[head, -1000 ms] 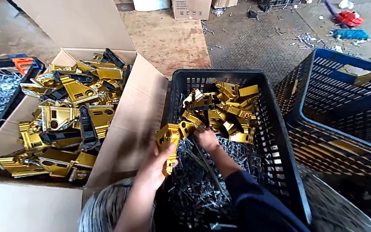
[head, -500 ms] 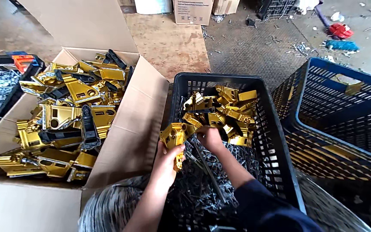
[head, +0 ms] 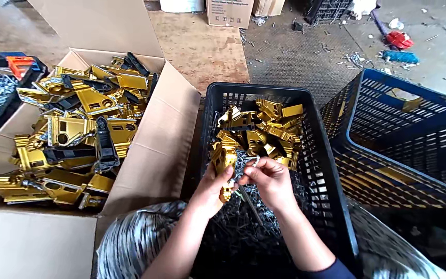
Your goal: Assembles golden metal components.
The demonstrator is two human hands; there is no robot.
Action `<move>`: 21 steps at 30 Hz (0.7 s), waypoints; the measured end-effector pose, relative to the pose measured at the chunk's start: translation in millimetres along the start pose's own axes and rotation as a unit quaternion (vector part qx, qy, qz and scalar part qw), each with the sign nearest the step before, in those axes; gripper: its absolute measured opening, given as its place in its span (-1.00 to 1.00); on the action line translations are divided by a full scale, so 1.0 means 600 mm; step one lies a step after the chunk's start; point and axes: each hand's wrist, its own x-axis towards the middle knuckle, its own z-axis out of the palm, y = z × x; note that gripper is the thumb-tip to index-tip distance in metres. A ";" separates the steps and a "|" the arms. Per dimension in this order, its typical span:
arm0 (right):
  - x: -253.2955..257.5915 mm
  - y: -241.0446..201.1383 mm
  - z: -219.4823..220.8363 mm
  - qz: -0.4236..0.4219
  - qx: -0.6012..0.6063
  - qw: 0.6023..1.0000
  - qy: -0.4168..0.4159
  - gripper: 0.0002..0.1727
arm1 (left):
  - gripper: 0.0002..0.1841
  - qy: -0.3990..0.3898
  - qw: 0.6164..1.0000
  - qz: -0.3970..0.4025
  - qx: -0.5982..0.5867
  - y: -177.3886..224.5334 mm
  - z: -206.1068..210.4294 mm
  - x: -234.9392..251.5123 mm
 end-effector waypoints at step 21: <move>-0.003 0.057 -0.008 -0.267 -0.370 0.890 -0.029 -0.63 | 0.05 -0.059 0.980 0.000 0.188 -0.001 -0.017 -0.008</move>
